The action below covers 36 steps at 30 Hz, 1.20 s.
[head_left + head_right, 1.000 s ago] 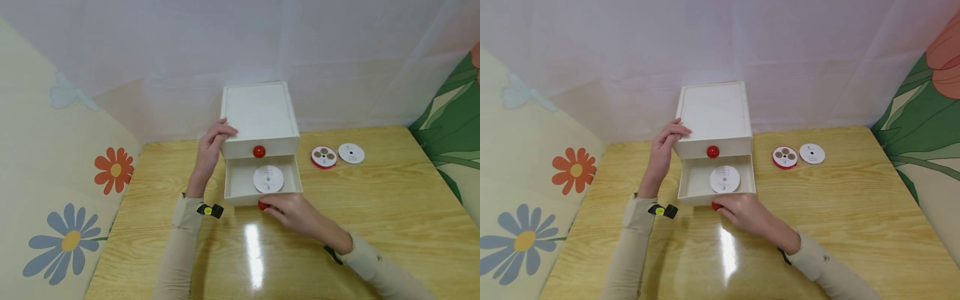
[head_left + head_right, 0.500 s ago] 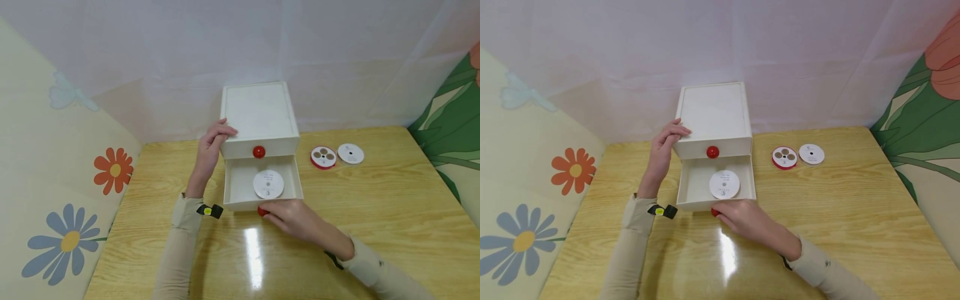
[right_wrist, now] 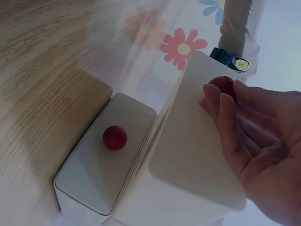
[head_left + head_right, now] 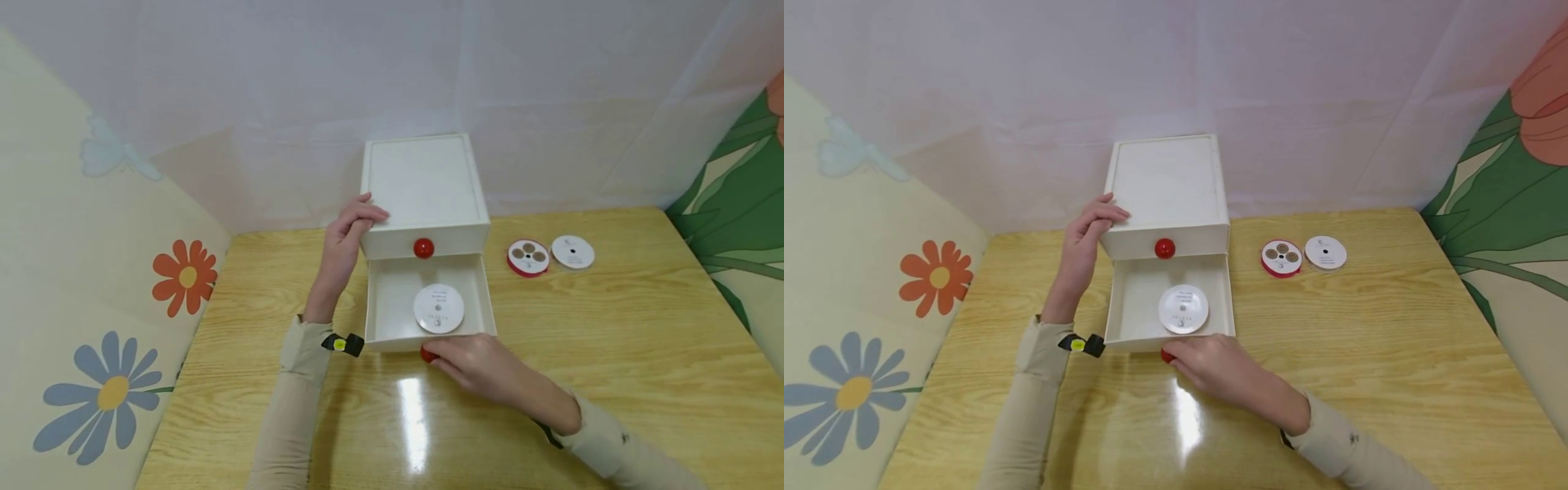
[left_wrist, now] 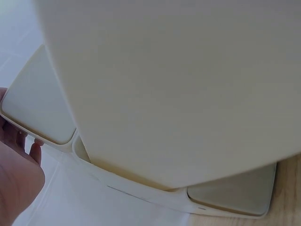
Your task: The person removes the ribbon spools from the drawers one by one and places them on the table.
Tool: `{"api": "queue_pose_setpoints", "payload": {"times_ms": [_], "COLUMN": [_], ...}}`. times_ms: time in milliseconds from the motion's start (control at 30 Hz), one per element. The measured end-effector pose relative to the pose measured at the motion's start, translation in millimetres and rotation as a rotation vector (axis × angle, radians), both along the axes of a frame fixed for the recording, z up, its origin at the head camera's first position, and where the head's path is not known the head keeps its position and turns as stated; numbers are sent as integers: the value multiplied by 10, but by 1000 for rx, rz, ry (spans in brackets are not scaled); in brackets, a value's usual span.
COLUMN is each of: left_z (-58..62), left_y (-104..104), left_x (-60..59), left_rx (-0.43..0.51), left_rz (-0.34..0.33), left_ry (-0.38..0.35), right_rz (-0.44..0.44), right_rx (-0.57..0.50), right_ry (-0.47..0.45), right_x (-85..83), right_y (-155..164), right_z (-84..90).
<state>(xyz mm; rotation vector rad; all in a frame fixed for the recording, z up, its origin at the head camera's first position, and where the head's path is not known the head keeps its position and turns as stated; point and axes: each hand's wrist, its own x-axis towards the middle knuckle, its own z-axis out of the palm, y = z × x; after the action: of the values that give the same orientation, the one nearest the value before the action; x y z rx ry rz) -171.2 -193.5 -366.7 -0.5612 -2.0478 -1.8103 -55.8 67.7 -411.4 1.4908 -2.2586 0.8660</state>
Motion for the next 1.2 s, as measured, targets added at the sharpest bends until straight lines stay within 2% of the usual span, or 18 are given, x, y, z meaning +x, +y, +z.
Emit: {"api": "queue_pose_setpoints", "payload": {"times_ms": [333,533,633,767,867,1033,1200], "left_z": [9,16,19,15,11,7,4], "left_y": [9,15,13,13,14,19,13], "left_x": [1,2,4,8,12,10,-2], "left_rx": [3,-1,5,14,15,10,7], "left_rz": [5,14,17,17,18,18,21], "left_ry": [-12,-28,-29,-34,-37,-32,-21], "right_rz": [-9,31,-5,-104,-123,-57,17], "right_rx": [-8,-93,-129,9,163,313,387], "right_ry": [-1,-23,-9,-45,-96,-175,-246], "right_x": [27,-84,-226,-427,-550,-673,-719], "right_y": [-1,95,150,197,195,157,121], "right_z": [-7,241,348,429,439,405,383]}}
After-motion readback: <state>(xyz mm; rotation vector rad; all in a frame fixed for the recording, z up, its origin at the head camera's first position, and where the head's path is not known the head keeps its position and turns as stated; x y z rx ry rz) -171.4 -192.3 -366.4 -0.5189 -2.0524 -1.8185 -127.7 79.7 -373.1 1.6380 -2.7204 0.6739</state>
